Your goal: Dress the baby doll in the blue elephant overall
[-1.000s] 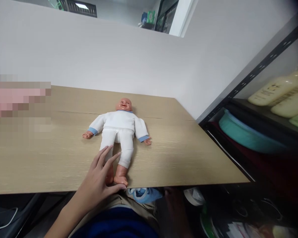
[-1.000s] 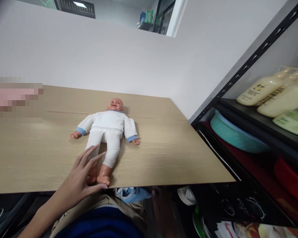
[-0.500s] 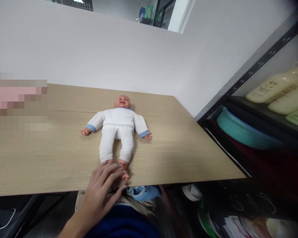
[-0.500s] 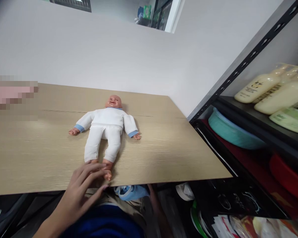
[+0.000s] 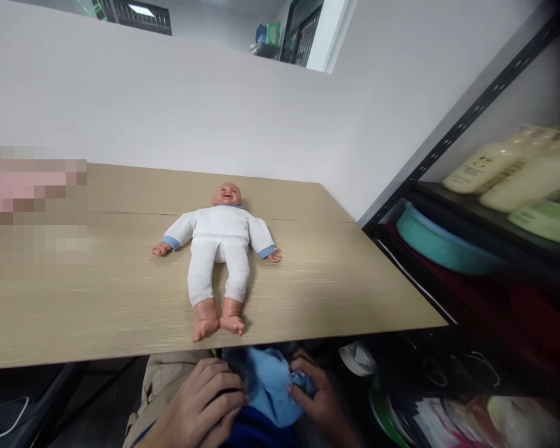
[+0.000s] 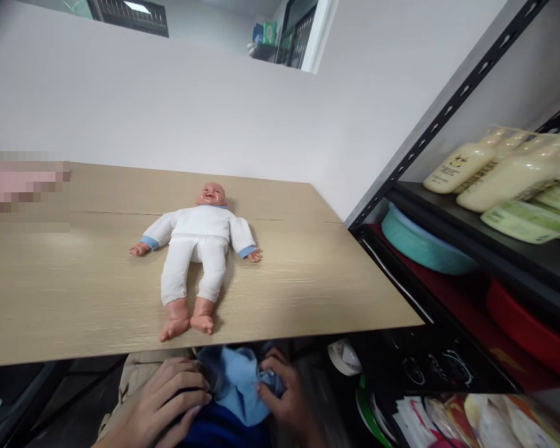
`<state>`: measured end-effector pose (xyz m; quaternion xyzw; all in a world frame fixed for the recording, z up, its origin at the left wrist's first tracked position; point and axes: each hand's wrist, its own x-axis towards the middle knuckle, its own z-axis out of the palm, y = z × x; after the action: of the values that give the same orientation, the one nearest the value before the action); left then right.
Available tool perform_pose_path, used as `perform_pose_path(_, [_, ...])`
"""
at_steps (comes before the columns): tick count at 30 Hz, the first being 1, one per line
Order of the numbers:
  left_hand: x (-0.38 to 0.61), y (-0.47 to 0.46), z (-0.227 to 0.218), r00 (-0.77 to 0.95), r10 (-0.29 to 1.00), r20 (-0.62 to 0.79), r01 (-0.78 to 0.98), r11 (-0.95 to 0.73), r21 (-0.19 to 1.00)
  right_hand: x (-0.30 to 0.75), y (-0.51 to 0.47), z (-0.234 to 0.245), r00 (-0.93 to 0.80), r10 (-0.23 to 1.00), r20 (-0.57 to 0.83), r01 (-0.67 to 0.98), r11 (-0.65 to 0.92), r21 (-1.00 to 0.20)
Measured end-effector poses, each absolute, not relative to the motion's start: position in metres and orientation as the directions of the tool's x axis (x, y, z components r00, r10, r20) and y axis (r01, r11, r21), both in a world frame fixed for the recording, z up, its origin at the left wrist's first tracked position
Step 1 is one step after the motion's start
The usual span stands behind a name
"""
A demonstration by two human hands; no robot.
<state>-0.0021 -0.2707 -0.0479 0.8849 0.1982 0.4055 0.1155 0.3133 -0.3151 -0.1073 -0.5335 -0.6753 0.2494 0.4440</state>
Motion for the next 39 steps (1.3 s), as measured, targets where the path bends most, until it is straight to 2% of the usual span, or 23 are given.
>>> perform_pose_path(4, [0.003,-0.275,-0.048,0.603,0.511,0.613,0.232,-0.847,0.478,0.295,-0.319,-0.049,-0.167,0.906,0.389,0.395,0.423,-0.816])
perform_pose_path(8, [0.001,-0.276,-0.042,0.520,0.672,0.527,0.204,-0.697,0.687,0.283,-0.311,-0.009,-0.221,0.817,0.532,0.346,0.576,-0.741])
perform_pose_path(11, [-0.002,-0.273,-0.031,0.514,0.770,0.379,0.114,-0.499,0.859,0.281,-0.301,0.014,-0.270,0.706,0.654,0.319,0.707,-0.631])
perform_pose_path(14, [-0.001,-0.265,-0.014,0.537,0.830,0.152,0.048,-0.210,0.976,0.276,-0.290,0.035,-0.297,0.624,0.723,0.370,0.773,-0.515])
perform_pose_path(16, [0.002,-0.257,0.001,0.578,0.816,0.023,-0.010,-0.022,1.000,0.270,-0.283,0.047,-0.318,0.578,0.751,0.390,0.802,-0.452])
perform_pose_path(19, [0.007,-0.242,0.026,0.633,0.774,-0.023,-0.138,0.141,0.980,0.259,-0.274,0.059,-0.369,0.558,0.743,0.385,0.819,-0.424])
perform_pose_path(24, [0.006,-0.228,0.058,0.472,0.879,-0.067,-0.096,0.127,0.987,0.248,-0.268,0.063,-0.429,0.609,0.667,0.453,0.784,-0.424])
perform_pose_path(28, [0.002,-0.226,0.063,0.365,0.931,-0.021,-0.166,0.087,0.982,0.250,-0.265,0.061,-0.353,0.670,0.653,0.482,0.728,-0.487])
perform_pose_path(32, [0.003,-0.224,0.061,0.351,0.936,-0.003,-0.123,0.050,0.991,0.254,-0.266,0.068,-0.274,0.701,0.659,0.558,0.673,-0.485])
perform_pose_path(37, [0.004,-0.226,0.065,0.391,0.916,0.095,0.036,-0.119,0.992,0.247,-0.265,0.088,-0.310,0.698,0.646,0.526,0.692,-0.495])
perform_pose_path(39, [0.001,-0.227,0.067,0.430,0.894,0.124,0.082,-0.176,0.981,0.245,-0.258,0.095,-0.362,0.712,0.602,0.505,0.692,-0.515])
